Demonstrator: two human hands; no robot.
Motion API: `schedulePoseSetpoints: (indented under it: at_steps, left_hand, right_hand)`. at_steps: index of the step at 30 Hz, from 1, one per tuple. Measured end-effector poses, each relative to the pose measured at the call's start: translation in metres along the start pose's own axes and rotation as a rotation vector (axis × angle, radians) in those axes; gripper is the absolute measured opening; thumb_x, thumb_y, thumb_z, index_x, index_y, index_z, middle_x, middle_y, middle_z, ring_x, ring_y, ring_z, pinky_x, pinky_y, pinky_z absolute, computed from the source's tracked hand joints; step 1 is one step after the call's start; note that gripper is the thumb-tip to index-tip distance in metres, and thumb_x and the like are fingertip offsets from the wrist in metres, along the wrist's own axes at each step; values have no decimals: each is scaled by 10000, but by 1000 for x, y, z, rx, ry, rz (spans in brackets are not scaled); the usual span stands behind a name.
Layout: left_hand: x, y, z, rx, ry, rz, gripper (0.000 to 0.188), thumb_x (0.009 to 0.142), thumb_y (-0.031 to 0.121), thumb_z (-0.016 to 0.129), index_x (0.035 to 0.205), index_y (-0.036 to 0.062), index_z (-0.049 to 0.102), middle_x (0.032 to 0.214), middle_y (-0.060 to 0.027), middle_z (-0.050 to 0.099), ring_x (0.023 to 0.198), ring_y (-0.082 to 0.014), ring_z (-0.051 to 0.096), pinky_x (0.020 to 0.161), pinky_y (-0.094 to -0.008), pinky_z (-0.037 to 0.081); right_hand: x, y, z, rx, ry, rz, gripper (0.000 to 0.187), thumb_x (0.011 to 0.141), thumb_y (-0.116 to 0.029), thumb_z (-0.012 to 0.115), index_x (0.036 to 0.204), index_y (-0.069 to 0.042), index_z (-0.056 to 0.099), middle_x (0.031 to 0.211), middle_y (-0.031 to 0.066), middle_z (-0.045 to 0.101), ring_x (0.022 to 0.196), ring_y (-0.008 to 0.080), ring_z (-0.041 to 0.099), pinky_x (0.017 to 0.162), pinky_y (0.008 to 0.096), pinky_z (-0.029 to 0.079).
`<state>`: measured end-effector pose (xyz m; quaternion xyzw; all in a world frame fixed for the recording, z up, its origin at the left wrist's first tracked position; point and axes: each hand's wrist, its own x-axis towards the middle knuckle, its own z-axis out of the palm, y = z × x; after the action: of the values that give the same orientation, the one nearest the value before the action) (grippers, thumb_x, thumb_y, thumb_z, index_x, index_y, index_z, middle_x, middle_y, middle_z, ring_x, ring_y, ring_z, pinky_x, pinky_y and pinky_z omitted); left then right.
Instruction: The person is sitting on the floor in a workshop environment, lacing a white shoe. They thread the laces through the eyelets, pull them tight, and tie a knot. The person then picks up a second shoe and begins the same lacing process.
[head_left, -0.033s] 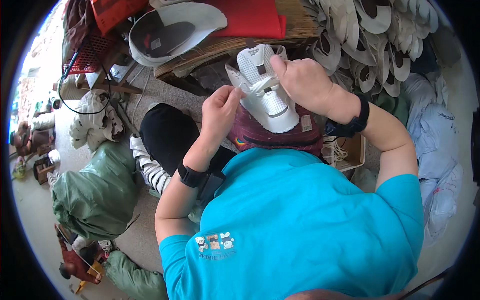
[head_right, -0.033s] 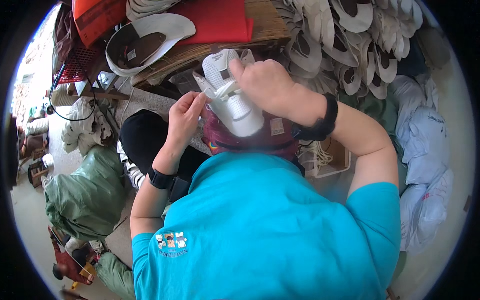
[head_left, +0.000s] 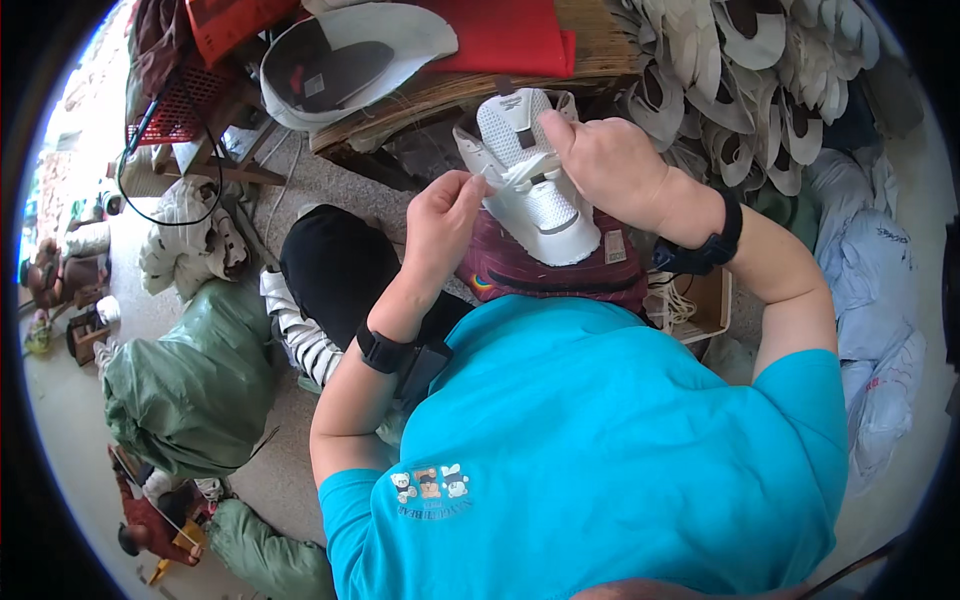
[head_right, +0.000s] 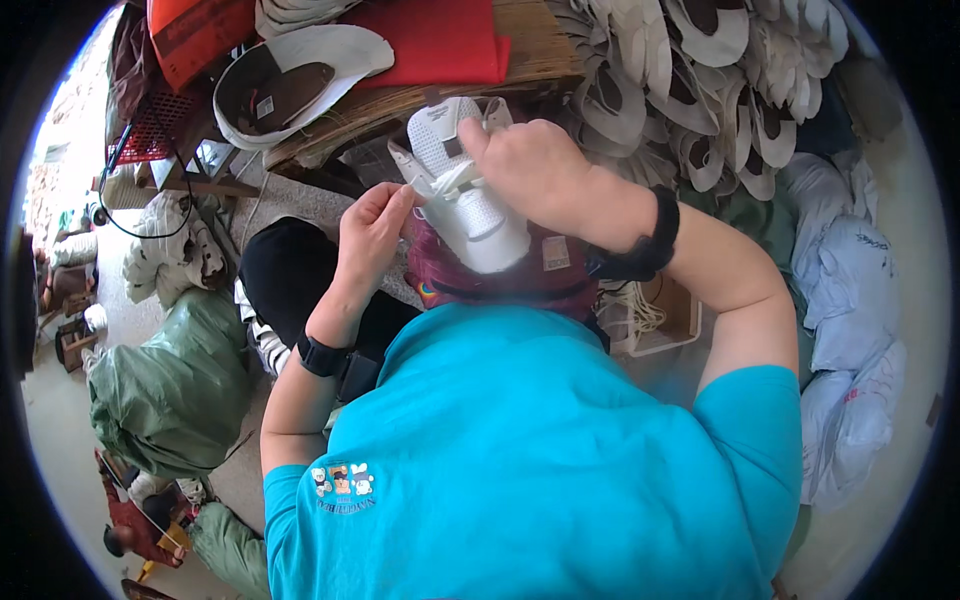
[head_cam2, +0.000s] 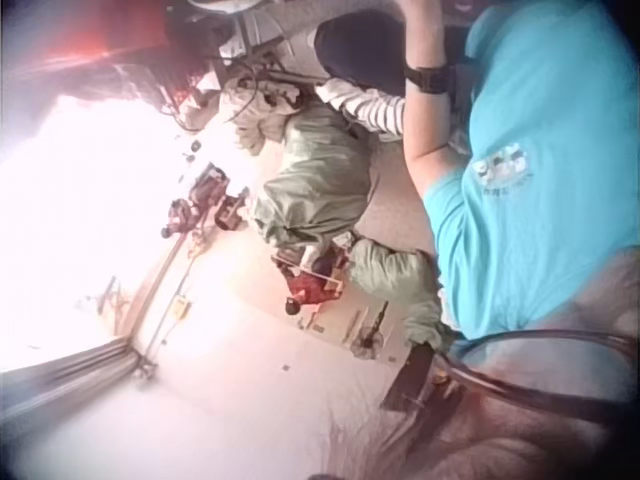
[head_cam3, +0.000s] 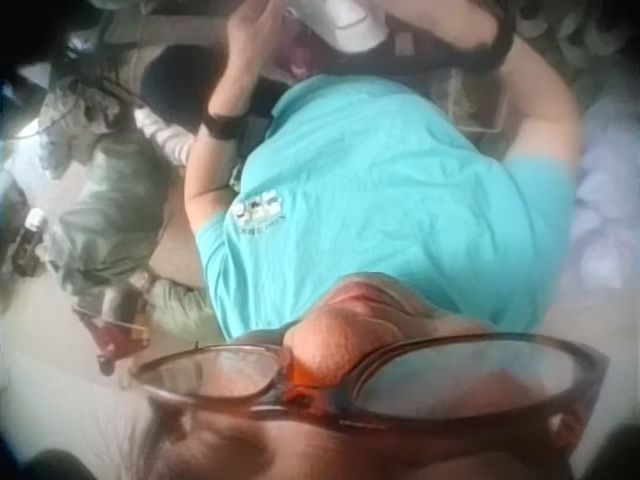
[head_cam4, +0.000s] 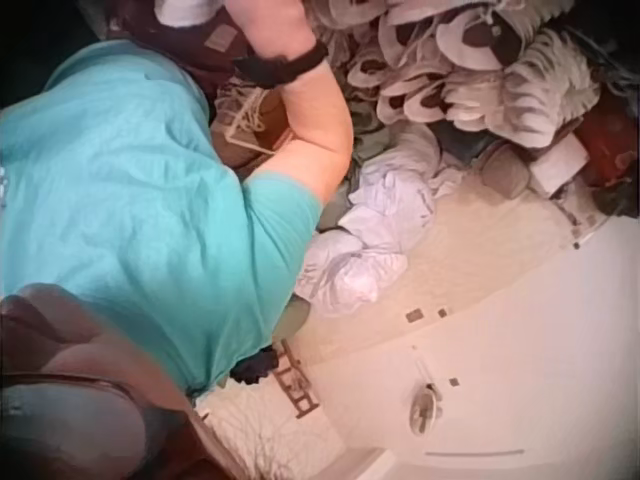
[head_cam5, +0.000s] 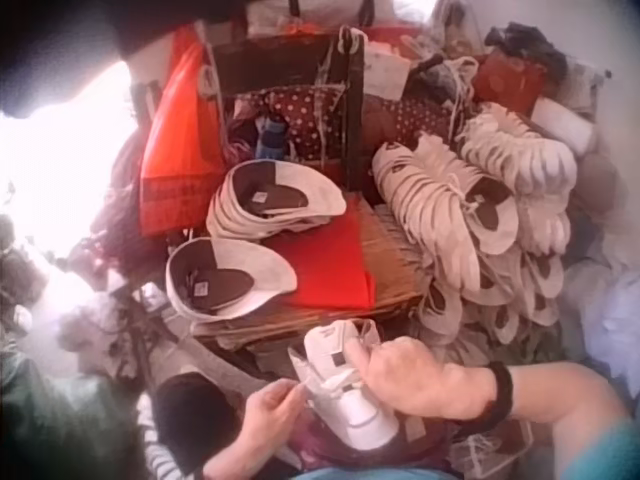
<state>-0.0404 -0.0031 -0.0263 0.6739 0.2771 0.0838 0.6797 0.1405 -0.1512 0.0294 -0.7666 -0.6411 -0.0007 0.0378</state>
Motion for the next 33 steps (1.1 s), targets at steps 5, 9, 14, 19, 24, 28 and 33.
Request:
schedulePoseSetpoints:
  at_steps: [5, 9, 14, 19, 24, 28, 33]
  left_hand:
    - [5, 1, 2, -107, -17, -27, 258, 975, 212, 587, 868, -2, 683, 729, 46, 603, 631, -8, 463, 548, -193, 366]
    - [17, -6, 5, 267, 89, 186, 157, 892, 186, 628, 890, 54, 712, 660, -21, 593, 619, -127, 547, 597, -293, 419]
    - [13, 30, 1, 1058, 87, 620, 127, 821, 133, 661, 924, 58, 666, 866, -91, 599, 886, -328, 611, 796, -394, 474]
    - [33, 51, -21, 798, -124, 803, 254, 765, 10, 693, 996, 41, 594, 1061, -121, 560, 935, -331, 607, 811, -431, 497]
    - [44, 52, -36, 810, -272, 623, 156, 816, 144, 714, 929, 55, 653, 982, -95, 561, 842, -305, 613, 725, -401, 509]
    - [49, 45, -27, 844, -240, 544, 235, 852, 276, 702, 811, 44, 711, 911, -104, 517, 784, -278, 579, 704, -380, 496]
    - [41, 20, -7, 479, -6, 412, 205, 815, 190, 732, 755, 5, 667, 948, -69, 448, 903, -188, 473, 710, -301, 435]
  right_hand:
    - [4, 18, 0, 151, -114, 12, 281, 873, -76, 557, 1121, -14, 443, 653, 155, 628, 624, 361, 647, 578, 462, 518]
    - [13, 19, -26, 151, -299, 20, 310, 863, -90, 597, 1139, -54, 460, 736, 144, 634, 726, 356, 652, 620, 460, 521]
    - [16, 36, -29, 40, 33, -278, 289, 766, -45, 695, 1005, -77, 535, 962, 102, 574, 922, 309, 606, 735, 418, 523]
    - [28, 49, -26, 147, -84, -375, 270, 734, -29, 720, 947, -68, 560, 991, 83, 547, 947, 303, 594, 772, 411, 514]
    - [31, 61, -31, 300, -311, -211, 168, 809, -171, 697, 864, -50, 595, 955, 88, 551, 925, 283, 595, 726, 403, 490]
    - [27, 65, -19, 627, -306, -51, 240, 824, -250, 699, 754, -31, 628, 946, 79, 525, 884, 235, 567, 751, 348, 461]
    - [22, 49, 8, 848, -182, 235, 234, 828, -198, 702, 740, -6, 601, 947, 42, 480, 850, 143, 506, 754, 268, 421]
